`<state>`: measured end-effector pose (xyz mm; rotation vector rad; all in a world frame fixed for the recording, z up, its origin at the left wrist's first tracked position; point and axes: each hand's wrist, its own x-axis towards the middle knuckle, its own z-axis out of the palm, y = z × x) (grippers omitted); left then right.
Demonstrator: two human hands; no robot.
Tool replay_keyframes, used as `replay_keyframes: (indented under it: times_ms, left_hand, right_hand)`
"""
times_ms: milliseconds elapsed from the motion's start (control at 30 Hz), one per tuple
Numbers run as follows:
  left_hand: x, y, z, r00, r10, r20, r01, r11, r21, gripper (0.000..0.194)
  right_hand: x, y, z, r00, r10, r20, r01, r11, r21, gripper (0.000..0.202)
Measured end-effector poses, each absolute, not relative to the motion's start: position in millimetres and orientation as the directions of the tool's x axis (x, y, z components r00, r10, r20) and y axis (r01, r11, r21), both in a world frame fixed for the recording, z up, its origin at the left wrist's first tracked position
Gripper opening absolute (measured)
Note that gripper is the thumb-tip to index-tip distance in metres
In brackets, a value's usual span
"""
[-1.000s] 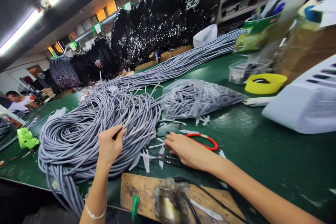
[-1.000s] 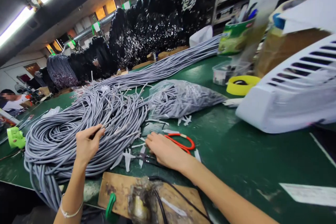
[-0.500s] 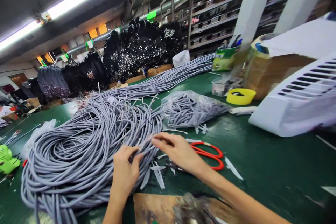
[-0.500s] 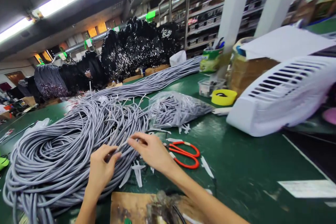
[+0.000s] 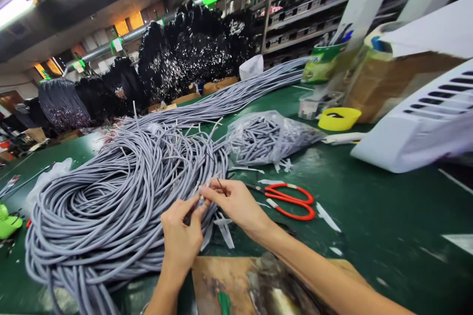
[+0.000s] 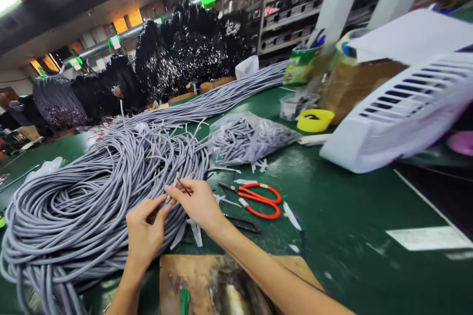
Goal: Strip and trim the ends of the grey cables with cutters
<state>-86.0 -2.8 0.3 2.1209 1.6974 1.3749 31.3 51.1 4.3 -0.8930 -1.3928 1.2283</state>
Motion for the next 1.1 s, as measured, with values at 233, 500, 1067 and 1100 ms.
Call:
replay_keyframes:
  times_ms: [233, 500, 1067, 1100]
  left_hand:
    - [-91, -3, 2, -0.057, 0.884, 0.464, 0.623, -0.331, 0.709, 0.022]
    - [-91, -6, 3, -0.127, 0.900, 0.417, 0.565, -0.280, 0.776, 0.025]
    - [-90, -8, 7, -0.028, 0.915, 0.403, 0.576, -0.315, 0.754, 0.025]
    - [-90, -7, 7, -0.037, 0.919, 0.392, 0.559, -0.306, 0.770, 0.025]
  right_hand:
    - [33, 43, -5, 0.028, 0.959, 0.283, 0.014, 0.283, -0.959, 0.033]
    - [32, 20, -12, -0.084, 0.770, 0.632, 0.483, 0.586, -0.650, 0.032]
    - [31, 19, -18, -0.133, 0.783, 0.608, 0.411, 0.602, -0.685, 0.041]
    - [31, 18, -17, -0.129, 0.759, 0.638, 0.420, 0.625, -0.658, 0.040]
